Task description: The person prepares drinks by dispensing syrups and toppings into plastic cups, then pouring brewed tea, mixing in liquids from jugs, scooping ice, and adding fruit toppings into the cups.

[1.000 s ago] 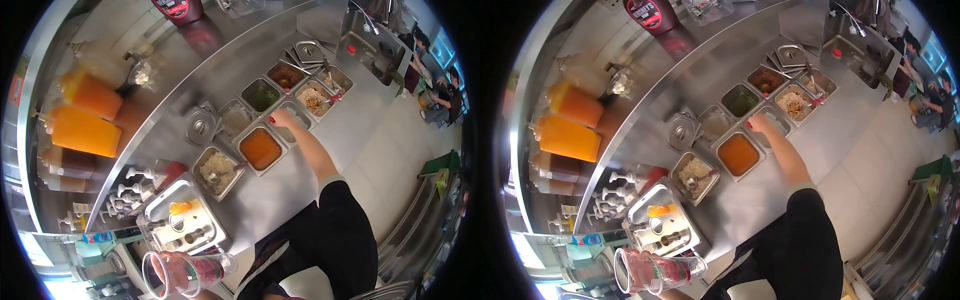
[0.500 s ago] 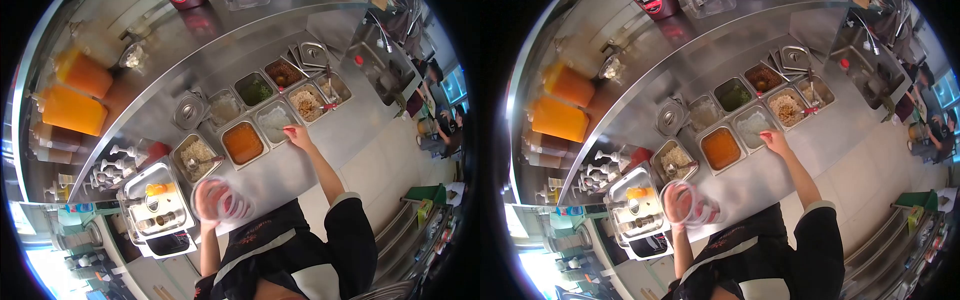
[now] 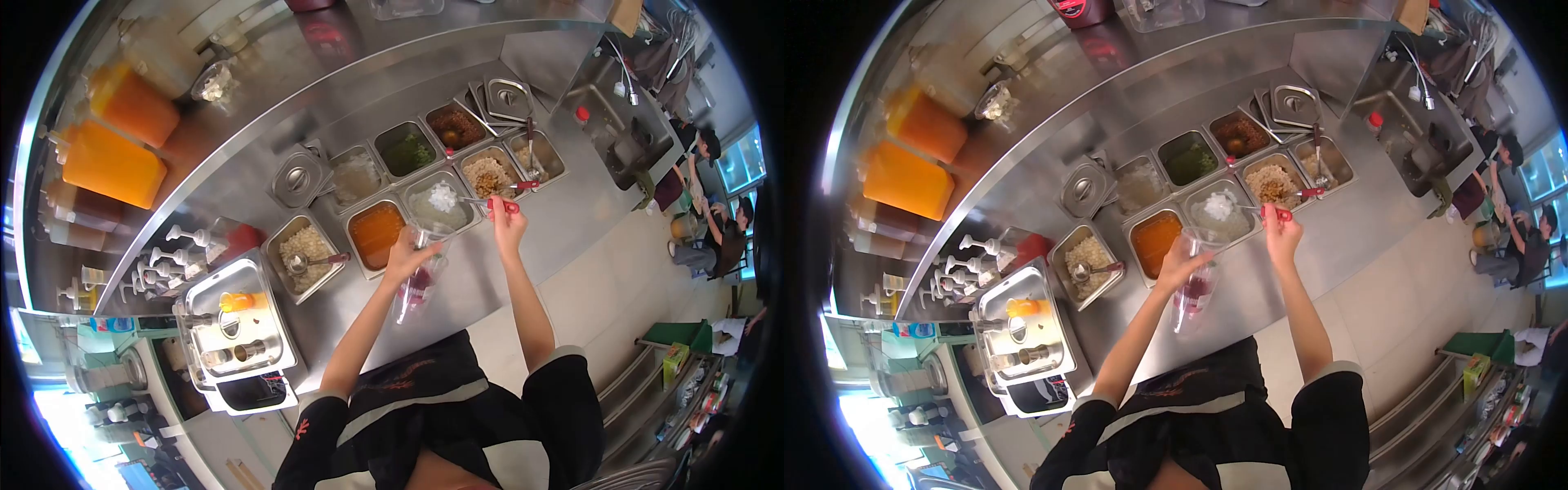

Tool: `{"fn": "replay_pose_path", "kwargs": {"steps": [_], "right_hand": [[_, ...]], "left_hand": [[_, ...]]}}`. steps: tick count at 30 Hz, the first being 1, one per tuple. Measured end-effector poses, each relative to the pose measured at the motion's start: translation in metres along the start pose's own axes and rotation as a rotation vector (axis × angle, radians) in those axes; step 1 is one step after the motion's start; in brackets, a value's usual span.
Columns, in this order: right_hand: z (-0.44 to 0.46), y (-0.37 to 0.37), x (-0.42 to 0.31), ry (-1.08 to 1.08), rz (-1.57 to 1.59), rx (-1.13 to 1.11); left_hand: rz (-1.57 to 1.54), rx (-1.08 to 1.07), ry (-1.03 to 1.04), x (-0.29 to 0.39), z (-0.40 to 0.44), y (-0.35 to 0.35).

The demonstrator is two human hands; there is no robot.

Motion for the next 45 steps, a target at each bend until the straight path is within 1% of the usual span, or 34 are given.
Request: {"fn": "replay_pose_path", "kwargs": {"steps": [2,3,5,6,7,9,10,11,13,15,17,18,19,21,22,23,25,27,28,30,31,33,34,36,37,39,41,42,43,44,45], "right_hand": [[-0.016,0.005,-0.046,-0.302,-0.026,-0.098],[-0.022,0.001,-0.063,-0.302,-0.032,-0.106],[-0.047,0.011,-0.113,-0.824,-0.356,-0.355],[-0.053,0.009,-0.123,-0.923,-0.302,-0.303],[-0.055,0.009,-0.123,-0.919,-0.304,-0.315],[-0.053,-0.008,-0.121,-0.797,-0.058,-0.055],[-0.05,-0.01,-0.113,-0.7,-0.062,-0.012],[-0.046,-0.007,-0.103,-0.698,-0.059,-0.025],[-0.031,0.005,-0.061,-0.543,-0.313,0.009],[-0.029,0.019,-0.02,-0.54,-0.31,-0.06],[-0.027,0.038,0.018,-0.244,-0.597,-0.314],[-0.032,0.046,0.026,-0.102,-0.491,-0.396],[-0.04,0.054,0.026,-0.108,-0.485,-0.42],[-0.063,0.068,0.02,-0.003,-0.293,-0.474],[-0.08,0.085,-0.003,0.179,0.112,-0.696],[-0.107,0.109,-0.049,0.081,0.22,-0.783],[-0.138,0.121,-0.084,-0.012,0.325,-0.886],[-0.163,0.126,-0.083,0.334,0.676,-1.389],[-0.163,0.123,-0.084,0.337,0.675,-1.405],[-0.17,0.118,-0.077,0.527,0.583,-1.544],[-0.165,0.109,-0.07,0.53,0.583,-1.554],[-0.165,0.084,-0.04,0.743,0.281,-1.823],[-0.161,0.074,-0.041,0.752,0.269,-1.844],[-0.145,0.059,-0.028,0.73,-0.094,-1.615],[-0.145,0.057,-0.025,0.746,-0.092,-1.636],[-0.118,0.057,-0.026,0.482,-0.071,-1.137],[-0.108,0.066,-0.061,0.334,-0.087,-1.015],[-0.111,0.068,-0.079,0.33,-0.087,-0.996],[-0.119,0.07,-0.101,0.274,-0.023,-1.021],[-0.129,0.069,-0.12,0.217,0.036,-1.042],[-0.138,0.066,-0.133,0.213,0.029,-1.013]], "left_hand": [[-0.06,0.027,0.028,0.025,0.011,0.004],[-0.113,0.051,0.05,0.034,0.016,0.004],[-0.071,0.025,0.068,0.031,0.03,-0.003],[-0.229,-0.034,0.122,0.059,0.023,-0.002],[-0.386,-0.091,0.177,0.086,0.016,-0.002],[-0.413,-0.18,0.237,0.116,0.006,-0.01],[-0.441,-0.206,0.251,0.119,0.005,-0.014],[-0.514,-0.218,0.266,0.122,0.003,-0.02],[-0.655,-0.282,0.259,0.151,-0.014,-0.028],[-0.663,-0.279,0.274,0.17,-0.026,-0.038],[-0.697,-0.278,0.295,0.195,-0.045,-0.047],[-0.696,-0.254,0.304,0.201,-0.053,-0.053],[-0.71,-0.249,0.311,0.205,-0.061,-0.059],[-0.727,-0.224,0.318,0.208,-0.077,-0.067],[-0.741,-0.203,0.329,0.209,-0.085,-0.07],[-0.756,-0.185,0.342,0.208,-0.09,-0.072],[-0.777,-0.173,0.38,0.202,-0.102,-0.078],[-0.758,-0.169,0.435,0.201,-0.115,-0.085],[-0.754,-0.167,0.483,0.203,-0.123,-0.092],[-0.626,-0.041,0.514,0.202,-0.138,-0.111],[-0.583,0.003,0.535,0.202,-0.143,-0.12],[-0.587,0.029,0.536,0.209,-0.156,-0.13],[-0.601,0.018,0.509,0.211,-0.162,-0.133],[-0.665,0.004,0.48,0.216,-0.174,-0.135],[-0.667,0.029,0.471,0.214,-0.181,-0.135],[-0.678,-0.023,0.493,0.214,-0.194,-0.125],[-0.625,-0.052,0.493,0.214,-0.206,-0.111],[-0.548,-0.114,0.466,0.213,-0.208,-0.102],[-0.472,-0.181,0.441,0.21,-0.211,-0.092],[-0.487,-0.216,0.453,0.21,-0.213,-0.08],[-0.493,-0.247,0.453,0.211,-0.217,-0.07]]}}
Point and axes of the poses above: each hand's wrist, its own z-axis towards the middle knuckle, its own y-axis out of the palm, x = y × z, the point moved 5 cm from there along z, towards the middle knuckle, and after that the axes turned 8 degrees about -x, right-handed, at the moved point
